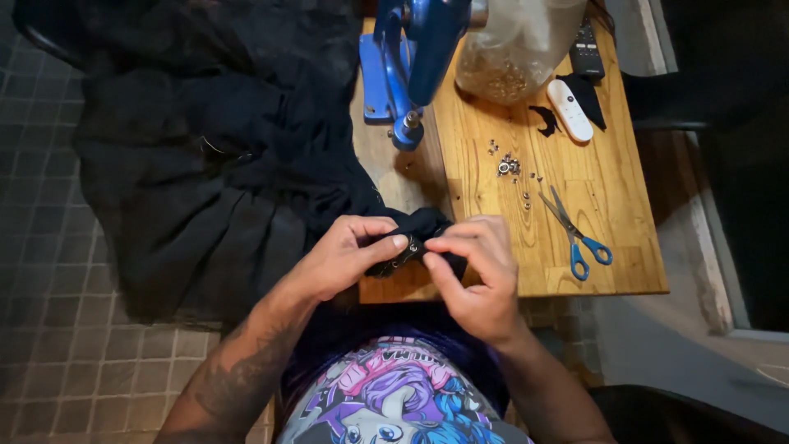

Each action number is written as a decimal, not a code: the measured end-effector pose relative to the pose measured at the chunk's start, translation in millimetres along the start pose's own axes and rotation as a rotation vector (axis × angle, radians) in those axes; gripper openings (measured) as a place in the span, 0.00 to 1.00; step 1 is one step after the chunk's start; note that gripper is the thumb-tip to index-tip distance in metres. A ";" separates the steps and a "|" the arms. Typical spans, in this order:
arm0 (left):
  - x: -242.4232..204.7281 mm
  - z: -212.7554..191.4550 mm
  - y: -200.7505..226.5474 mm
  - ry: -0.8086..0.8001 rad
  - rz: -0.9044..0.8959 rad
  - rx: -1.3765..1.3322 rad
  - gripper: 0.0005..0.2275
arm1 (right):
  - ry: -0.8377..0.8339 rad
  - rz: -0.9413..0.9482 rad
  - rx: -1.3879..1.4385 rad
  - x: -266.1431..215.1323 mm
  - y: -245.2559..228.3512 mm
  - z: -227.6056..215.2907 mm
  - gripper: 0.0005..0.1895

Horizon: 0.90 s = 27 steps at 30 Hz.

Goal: Attaching metal grommets to a black fabric piece using a manual hand press and scissors

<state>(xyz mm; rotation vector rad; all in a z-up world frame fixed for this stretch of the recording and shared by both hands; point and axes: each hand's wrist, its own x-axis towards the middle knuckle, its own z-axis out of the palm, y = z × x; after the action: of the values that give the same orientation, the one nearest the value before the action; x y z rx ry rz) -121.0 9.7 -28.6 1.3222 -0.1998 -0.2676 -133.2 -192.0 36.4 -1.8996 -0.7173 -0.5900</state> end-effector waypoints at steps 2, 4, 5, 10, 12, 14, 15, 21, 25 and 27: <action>0.5 -1.1 -0.2 -0.020 0.021 0.030 0.06 | -0.025 0.042 0.037 -2.1 1.0 2.2 0.08; 1.9 -1.1 2.2 -0.038 0.049 0.062 0.06 | -0.049 0.077 0.076 -1.6 3.4 4.2 0.10; 0.7 0.1 4.1 -0.053 0.079 0.091 0.06 | -0.068 0.121 0.106 -1.5 4.2 5.0 0.08; 1.2 -0.3 1.8 -0.059 0.101 0.124 0.04 | -0.085 0.224 0.199 -6.6 12.8 9.4 0.02; 1.8 1.3 6.3 -0.057 0.119 0.111 0.04 | -0.098 0.312 0.325 -12.9 21.6 9.7 0.02; 1.7 -0.4 1.1 -0.053 0.119 0.112 0.04 | -0.068 0.407 0.382 -23.3 30.2 10.1 0.04; 0.8 -0.3 -2.0 -0.053 0.115 0.109 0.04 | -0.036 0.510 0.434 -29.7 33.5 9.4 0.06; 1.1 -2.9 0.4 -0.049 0.067 0.083 0.04 | 0.097 0.286 -0.006 -14.9 47.7 -17.8 0.14; -0.8 -5.4 3.6 -0.075 0.035 0.086 0.06 | -0.050 0.255 0.118 -2.2 40.5 -15.8 0.07; -1.7 -9.2 4.3 -0.089 -0.062 0.112 0.06 | -0.299 0.219 0.304 5.9 33.1 -14.1 0.32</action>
<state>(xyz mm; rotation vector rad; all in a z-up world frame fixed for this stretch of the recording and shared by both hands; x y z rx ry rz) -119.5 19.7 -26.6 1.4303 -0.2521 -0.3720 -107.1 -214.9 25.2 -1.7645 -0.7291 -0.0525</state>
